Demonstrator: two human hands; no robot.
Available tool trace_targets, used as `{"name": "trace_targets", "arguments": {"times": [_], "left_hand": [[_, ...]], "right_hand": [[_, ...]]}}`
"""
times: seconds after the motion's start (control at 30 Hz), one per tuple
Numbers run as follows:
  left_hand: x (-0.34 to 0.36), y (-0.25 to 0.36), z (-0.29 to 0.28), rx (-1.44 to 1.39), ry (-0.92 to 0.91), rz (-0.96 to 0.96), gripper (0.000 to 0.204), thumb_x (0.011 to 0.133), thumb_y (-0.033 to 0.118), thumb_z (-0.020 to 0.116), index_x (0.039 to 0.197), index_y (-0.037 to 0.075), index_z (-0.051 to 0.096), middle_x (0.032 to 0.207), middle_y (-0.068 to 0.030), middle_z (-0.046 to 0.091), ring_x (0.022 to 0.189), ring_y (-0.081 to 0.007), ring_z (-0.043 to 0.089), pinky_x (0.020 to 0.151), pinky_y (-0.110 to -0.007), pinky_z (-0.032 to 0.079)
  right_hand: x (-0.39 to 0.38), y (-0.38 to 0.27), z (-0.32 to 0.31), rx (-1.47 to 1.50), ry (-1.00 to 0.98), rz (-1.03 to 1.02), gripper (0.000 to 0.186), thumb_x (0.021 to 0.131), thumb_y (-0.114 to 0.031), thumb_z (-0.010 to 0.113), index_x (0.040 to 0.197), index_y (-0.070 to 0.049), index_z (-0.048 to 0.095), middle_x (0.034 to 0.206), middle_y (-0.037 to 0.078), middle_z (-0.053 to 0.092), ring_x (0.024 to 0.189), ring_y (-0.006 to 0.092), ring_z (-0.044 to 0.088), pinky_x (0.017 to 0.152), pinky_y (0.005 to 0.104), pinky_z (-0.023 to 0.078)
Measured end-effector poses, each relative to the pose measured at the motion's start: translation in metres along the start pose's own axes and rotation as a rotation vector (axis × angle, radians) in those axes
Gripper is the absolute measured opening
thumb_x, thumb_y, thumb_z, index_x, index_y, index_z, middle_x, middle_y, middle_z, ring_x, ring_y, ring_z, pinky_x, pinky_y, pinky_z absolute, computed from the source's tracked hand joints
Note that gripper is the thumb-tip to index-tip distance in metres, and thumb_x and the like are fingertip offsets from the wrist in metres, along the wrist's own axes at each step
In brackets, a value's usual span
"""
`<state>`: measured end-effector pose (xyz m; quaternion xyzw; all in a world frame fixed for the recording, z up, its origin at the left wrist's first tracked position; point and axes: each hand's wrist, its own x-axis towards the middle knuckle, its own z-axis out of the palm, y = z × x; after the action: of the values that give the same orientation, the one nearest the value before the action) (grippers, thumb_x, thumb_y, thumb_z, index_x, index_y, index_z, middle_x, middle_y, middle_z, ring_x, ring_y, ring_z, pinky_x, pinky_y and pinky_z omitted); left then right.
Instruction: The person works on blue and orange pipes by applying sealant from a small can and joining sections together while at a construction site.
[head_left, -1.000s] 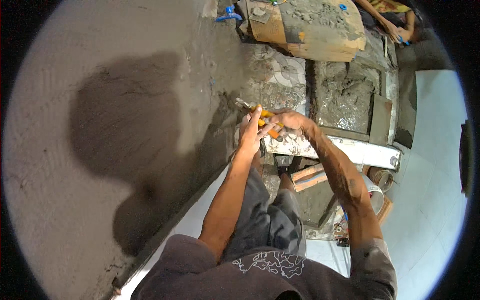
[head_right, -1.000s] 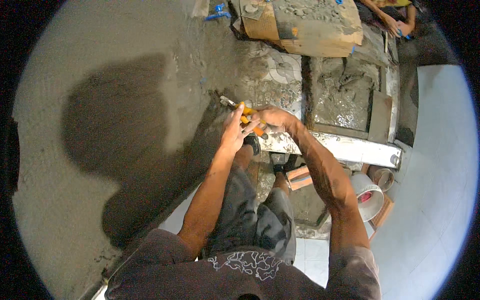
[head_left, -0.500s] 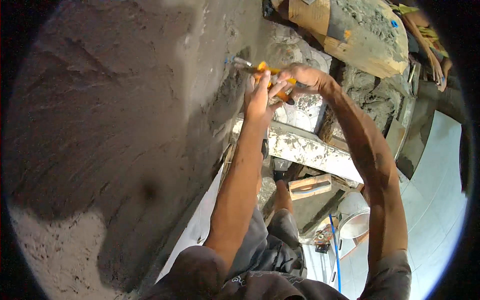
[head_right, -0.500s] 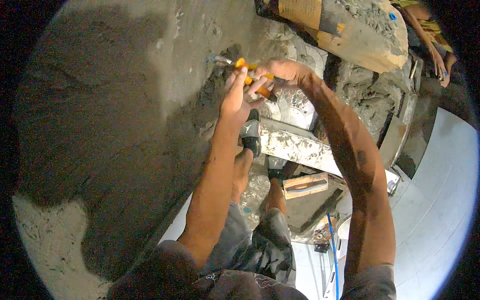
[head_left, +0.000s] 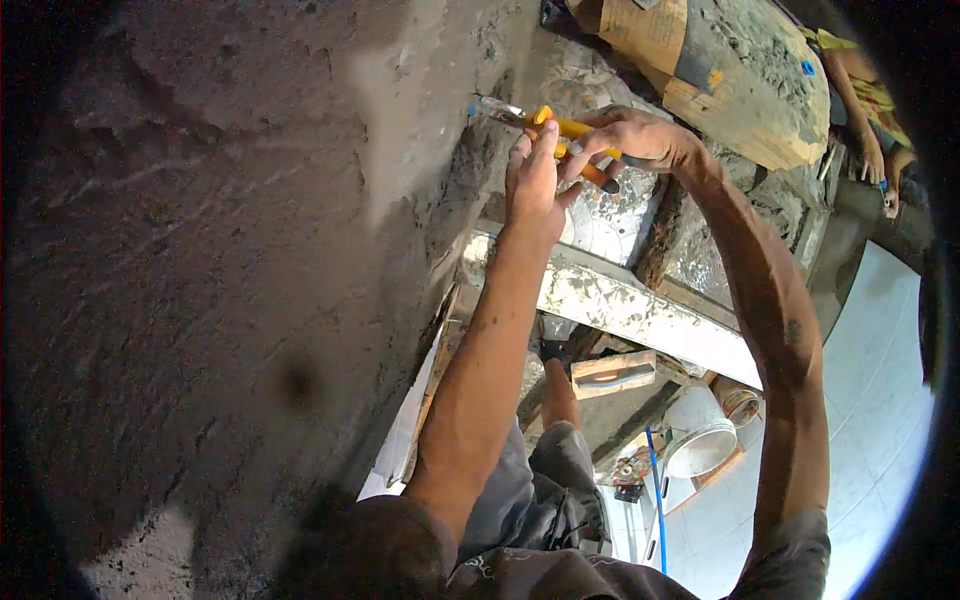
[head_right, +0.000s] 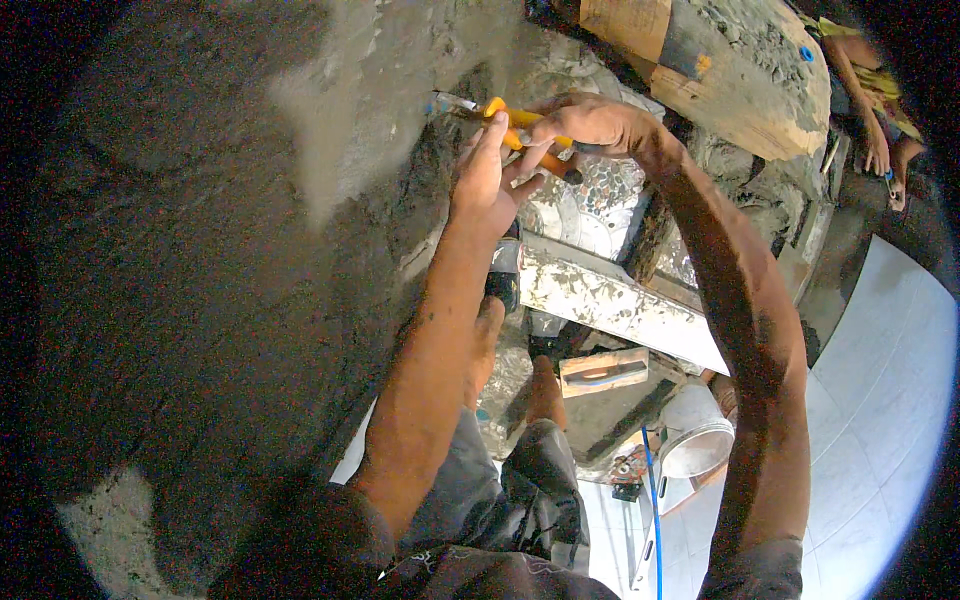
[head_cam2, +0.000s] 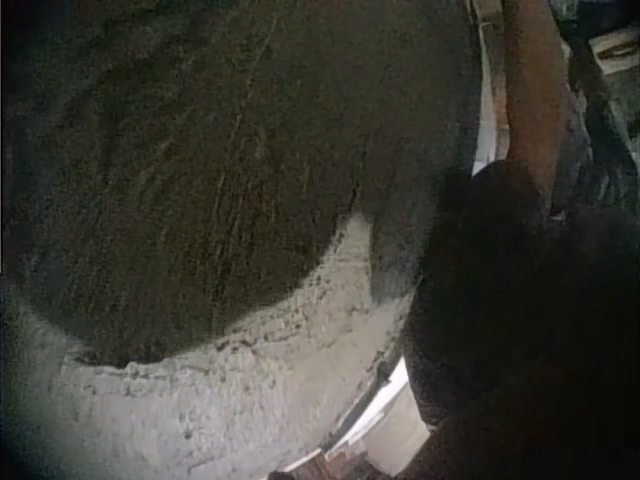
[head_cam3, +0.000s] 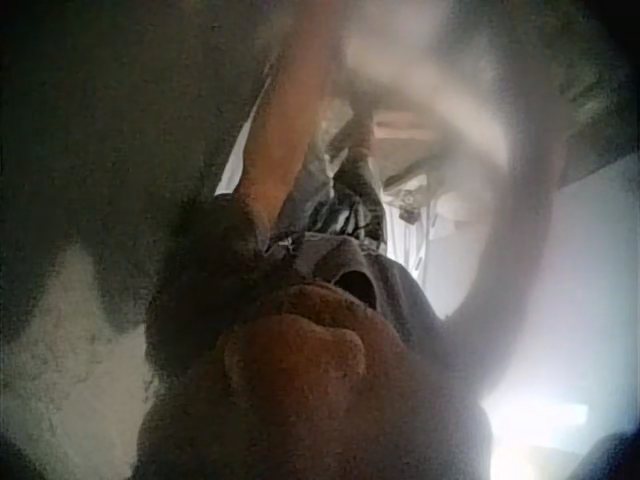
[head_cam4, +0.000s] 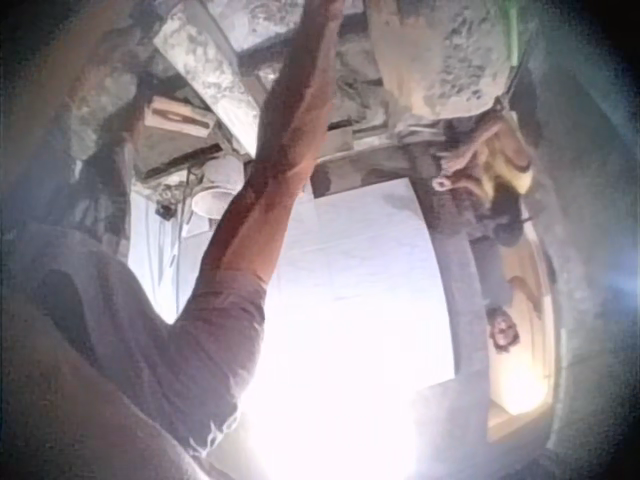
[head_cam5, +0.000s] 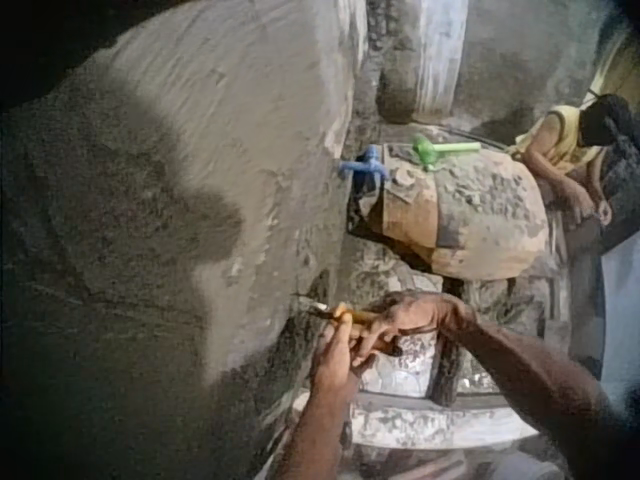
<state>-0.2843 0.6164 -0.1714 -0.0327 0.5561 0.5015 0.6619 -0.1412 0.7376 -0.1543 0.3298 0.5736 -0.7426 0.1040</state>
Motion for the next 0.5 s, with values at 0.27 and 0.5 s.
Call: {"name": "trace_targets", "arguments": {"times": [0.27,0.5], "left_hand": [[0.001,-0.004,0.008,0.064,0.081,0.012,0.044,0.092,0.048,0.06,0.125,0.02,0.05,0.117,-0.0004,0.056,0.101,-0.0187,0.057,0.079,-0.04,0.046],[0.006,-0.002,0.01,0.076,0.107,-0.009,0.047,0.091,0.05,0.059,0.125,0.02,0.05,0.122,-0.0013,0.055,0.11,-0.0197,0.054,0.084,-0.043,0.044]], "right_hand": [[0.01,0.031,-0.019,-0.248,0.053,-0.17,0.045,0.089,-0.038,0.06,0.117,-0.002,0.064,0.116,0.01,0.065,0.099,0.0225,0.059,0.077,0.037,0.051],[0.021,0.041,-0.033,-0.418,0.042,-0.26,0.037,0.087,-0.027,0.065,0.115,-0.004,0.062,0.113,0.011,0.063,0.105,0.0261,0.059,0.082,0.0416,0.053]]}}
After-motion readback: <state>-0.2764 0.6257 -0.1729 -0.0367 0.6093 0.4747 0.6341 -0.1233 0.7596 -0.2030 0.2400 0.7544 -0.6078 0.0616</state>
